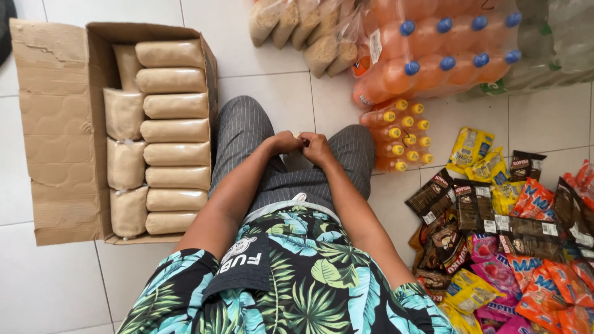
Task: Packing small bags of sugar or powder into a cardboard box in a storage area.
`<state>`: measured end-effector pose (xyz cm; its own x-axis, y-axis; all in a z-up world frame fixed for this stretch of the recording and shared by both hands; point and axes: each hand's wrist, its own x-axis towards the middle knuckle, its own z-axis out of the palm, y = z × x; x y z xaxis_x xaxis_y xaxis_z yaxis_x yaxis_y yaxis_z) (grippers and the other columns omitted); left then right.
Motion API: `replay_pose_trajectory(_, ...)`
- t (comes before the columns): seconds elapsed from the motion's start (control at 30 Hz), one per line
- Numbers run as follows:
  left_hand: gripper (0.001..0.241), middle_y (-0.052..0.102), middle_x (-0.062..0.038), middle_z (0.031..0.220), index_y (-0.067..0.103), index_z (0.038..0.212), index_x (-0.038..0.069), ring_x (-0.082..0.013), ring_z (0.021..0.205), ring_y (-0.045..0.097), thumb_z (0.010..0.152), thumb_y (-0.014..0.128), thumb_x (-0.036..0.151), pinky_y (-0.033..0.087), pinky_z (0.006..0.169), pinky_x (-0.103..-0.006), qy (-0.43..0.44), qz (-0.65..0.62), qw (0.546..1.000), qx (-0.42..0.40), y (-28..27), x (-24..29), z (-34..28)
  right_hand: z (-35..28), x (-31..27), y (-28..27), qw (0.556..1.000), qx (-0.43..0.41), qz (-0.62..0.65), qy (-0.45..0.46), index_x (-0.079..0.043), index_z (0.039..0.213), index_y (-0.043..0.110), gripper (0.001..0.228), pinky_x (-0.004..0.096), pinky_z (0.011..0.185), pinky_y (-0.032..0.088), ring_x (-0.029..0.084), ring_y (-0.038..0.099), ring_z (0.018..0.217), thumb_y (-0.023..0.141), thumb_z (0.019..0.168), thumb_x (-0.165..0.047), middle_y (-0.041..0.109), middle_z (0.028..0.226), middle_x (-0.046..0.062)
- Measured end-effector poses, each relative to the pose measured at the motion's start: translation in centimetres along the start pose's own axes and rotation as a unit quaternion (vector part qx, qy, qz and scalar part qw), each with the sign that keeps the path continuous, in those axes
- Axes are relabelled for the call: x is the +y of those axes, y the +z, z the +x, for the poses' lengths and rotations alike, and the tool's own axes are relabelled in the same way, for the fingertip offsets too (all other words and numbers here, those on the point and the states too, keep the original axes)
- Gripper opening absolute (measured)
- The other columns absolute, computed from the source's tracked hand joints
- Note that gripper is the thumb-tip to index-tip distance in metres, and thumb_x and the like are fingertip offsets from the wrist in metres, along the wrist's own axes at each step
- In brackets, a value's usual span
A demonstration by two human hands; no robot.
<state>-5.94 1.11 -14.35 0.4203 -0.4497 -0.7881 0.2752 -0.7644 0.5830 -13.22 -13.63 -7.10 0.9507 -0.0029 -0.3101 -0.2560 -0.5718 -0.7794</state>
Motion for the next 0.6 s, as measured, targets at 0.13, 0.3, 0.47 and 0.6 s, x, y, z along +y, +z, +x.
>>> replay_pose_trajectory(0.13,0.047,0.068,-0.012,0.076,0.077,0.098,-0.007,-0.0212,0.063,0.058,0.09,0.071,0.039,0.045,0.057,-0.039,-0.019,-0.056,0.998,-0.036,-1.2,-1.1,1.8,0.3,-0.6,-0.5,1.0,-0.002,-0.021,-0.008,-0.007,0.103,0.076,0.021,0.033,0.072,0.057,0.023,0.073,0.078,0.072,0.084,-0.002,0.075,0.089,0.014)
replay_pose_trajectory(0.3,0.053,0.068,-0.018,0.071,0.073,0.09,-0.01,-0.0215,0.054,0.058,0.093,0.073,0.043,0.044,0.049,-0.0383,-0.023,-0.105,0.994,0.012,-1.4,-0.4,0.2,0.2,0.2,-0.3,0.999,0.009,0.008,-0.032,-0.008,0.107,0.075,0.024,0.034,0.075,0.059,0.023,0.075,0.082,0.074,0.083,-0.003,0.076,0.093,0.014)
replay_pose_trajectory(0.47,0.05,0.072,-0.026,0.081,0.075,0.087,-0.007,-0.034,0.075,0.071,0.091,0.07,0.043,0.055,0.069,-0.043,0.052,0.094,0.991,0.075,-0.4,-0.9,-0.2,0.5,0.8,0.4,1.0,0.007,-0.004,-0.028,-0.008,0.105,0.076,0.021,0.034,0.077,0.06,0.024,0.076,0.084,0.071,0.086,-0.003,0.077,0.094,0.013)
replay_pose_trajectory(0.6,0.041,0.072,-0.027,0.096,0.076,0.094,-0.003,-0.0431,0.093,0.07,0.096,0.061,0.035,0.055,0.084,-0.0491,0.164,0.224,0.956,0.099,1.5,-4.1,4.1,-0.1,-0.9,-0.5,0.999,0.003,-0.004,-0.051,-0.008,0.103,0.076,0.018,0.034,0.077,0.059,0.025,0.076,0.086,0.072,0.086,-0.004,0.077,0.095,0.013)
